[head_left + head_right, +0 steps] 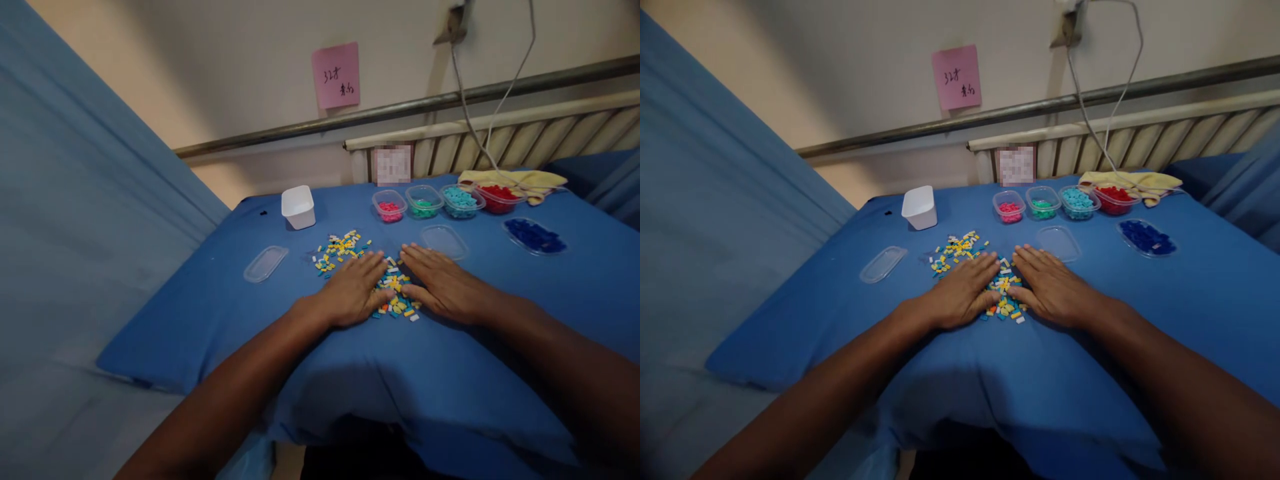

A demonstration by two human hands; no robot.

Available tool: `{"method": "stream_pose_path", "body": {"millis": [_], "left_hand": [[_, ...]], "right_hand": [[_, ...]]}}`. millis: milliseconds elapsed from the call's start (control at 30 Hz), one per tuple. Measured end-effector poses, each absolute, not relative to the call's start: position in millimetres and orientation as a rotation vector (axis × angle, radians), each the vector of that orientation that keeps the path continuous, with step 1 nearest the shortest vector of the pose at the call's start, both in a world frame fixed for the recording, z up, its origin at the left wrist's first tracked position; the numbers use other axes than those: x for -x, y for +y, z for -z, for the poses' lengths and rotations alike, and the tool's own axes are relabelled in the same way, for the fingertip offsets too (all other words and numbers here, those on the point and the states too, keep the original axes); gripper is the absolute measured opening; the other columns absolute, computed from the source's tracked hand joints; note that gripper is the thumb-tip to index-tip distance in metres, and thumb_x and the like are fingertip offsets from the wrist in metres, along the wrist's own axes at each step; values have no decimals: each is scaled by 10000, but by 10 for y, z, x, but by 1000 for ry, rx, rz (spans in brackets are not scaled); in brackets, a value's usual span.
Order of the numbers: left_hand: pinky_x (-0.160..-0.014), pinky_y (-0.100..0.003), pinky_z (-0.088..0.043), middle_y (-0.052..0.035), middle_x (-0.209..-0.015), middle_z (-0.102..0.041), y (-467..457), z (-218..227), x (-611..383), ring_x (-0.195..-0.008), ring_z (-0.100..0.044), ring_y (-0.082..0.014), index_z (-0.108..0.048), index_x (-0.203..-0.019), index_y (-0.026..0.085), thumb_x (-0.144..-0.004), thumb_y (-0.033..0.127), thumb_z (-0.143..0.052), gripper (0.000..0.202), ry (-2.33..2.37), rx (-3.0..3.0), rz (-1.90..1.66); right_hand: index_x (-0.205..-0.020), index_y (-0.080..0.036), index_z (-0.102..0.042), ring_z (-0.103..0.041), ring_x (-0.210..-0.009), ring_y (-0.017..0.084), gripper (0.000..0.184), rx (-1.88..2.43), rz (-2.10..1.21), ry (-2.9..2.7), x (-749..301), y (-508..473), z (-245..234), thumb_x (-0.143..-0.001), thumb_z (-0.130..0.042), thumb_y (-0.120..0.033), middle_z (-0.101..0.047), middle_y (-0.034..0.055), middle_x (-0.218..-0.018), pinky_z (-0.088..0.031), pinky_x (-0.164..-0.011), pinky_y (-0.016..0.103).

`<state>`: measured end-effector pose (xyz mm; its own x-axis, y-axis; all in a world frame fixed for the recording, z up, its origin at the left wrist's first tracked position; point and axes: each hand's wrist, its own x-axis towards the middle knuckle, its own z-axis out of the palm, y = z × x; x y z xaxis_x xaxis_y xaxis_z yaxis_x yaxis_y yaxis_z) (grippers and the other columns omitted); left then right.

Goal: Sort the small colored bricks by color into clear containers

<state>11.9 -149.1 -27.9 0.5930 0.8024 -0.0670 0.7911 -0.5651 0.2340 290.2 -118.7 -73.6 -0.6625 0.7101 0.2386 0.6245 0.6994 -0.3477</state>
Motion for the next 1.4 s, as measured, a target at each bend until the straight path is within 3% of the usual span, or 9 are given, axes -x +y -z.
{"method": "stream_pose_path", "body": {"millis": [200,333,500,700,867,967,1067,1233,1400], "left_hand": [[-1396,-573,-190,-184,-1848,-190,-1908,228,-49,-1739,-147,-349,-235,-1798,164,-1129,759,-335,902,1295,-2585,-32],[-1393,-596,-165,-171,-1850,-177,-2074,123,70,-1735,-160,-363,-252,-1795,174,-1128,771,-321,897,1387,-2563,55],[-1402,-568,-135,-166,-1858,-127,-2143,190,26,-1746,-107,-339,-221,-1796,126,-1129,778,-281,934,1468,-2540,58],[-1388,-610,-186,-188,-1841,-205,-2021,315,48,-1733,-181,-360,-310,-1770,105,-1131,770,-299,922,1572,-2544,-23],[-1388,-597,-190,-189,-1841,-213,-2071,272,30,-1731,-192,-358,-287,-1779,118,-1134,763,-307,913,1561,-2555,-13],[-1385,-651,-166,-170,-1848,-201,-2209,255,-1,-1730,-181,-379,-315,-1779,171,-1135,747,-350,865,1614,-2568,-3],[-1380,-693,-155,-156,-1850,-199,-2393,254,-12,-1736,-151,-382,-347,-1769,188,-1142,713,-384,818,1744,-2573,-79],[-1379,-632,-257,-162,-1822,-280,-2741,267,-30,-1716,-252,-347,-370,-1751,136,-1161,675,-353,799,1678,-2542,-112],[-1388,-600,-259,-140,-1794,-362,-2904,300,-52,-1687,-335,-334,-466,-1702,126,-1177,621,-365,728,1672,-2522,-187]], "right_hand": [[-1596,-137,-614,-482,-1578,513,824,1188,-296,-2433,-3110,-1018,904,-1074,-472,-758,-522,256,-1702,-380,-1269,788],[-1588,-134,-609,-534,-1552,467,798,1131,-269,-2514,-3133,-1011,910,-1102,-428,-741,-557,250,-1679,-427,-1268,723],[-1661,-94,-531,-464,-1613,432,820,1121,-161,-2545,-3046,-1084,852,-1128,-391,-700,-474,259,-1738,-414,-1308,655],[-1767,-210,-407,-331,-1689,369,762,795,-312,-2689,-2825,-1309,791,-1145,-454,-646,-359,148,-1821,-333,-1365,615],[-1783,-195,-370,-314,-1692,381,847,714,-384,-2726,-2591,-1416,789,-1117,-490,-705,-343,172,-1819,-285,-1382,618],[-1762,-162,-411,-320,-1689,389,864,738,-375,-2737,-2568,-1407,757,-1112,-473,-727,-366,189,-1807,-311,-1370,631],[-1717,-163,-492,-365,-1676,373,752,723,-296,-2665,-2670,-1337,710,-1139,-472,-645,-411,187,-1789,-345,-1355,635],[-1577,-173,-652,-591,-1526,369,518,803,-112,-2388,-2998,-1131,655,-1142,-506,-415,-629,202,-1630,-469,-1276,635],[-1531,-203,-692,-665,-1448,350,462,773,-130,-2404,-3230,-1469,703,-1131,-535,-375,-705,167,-1551,-537,-1232,599]]}}
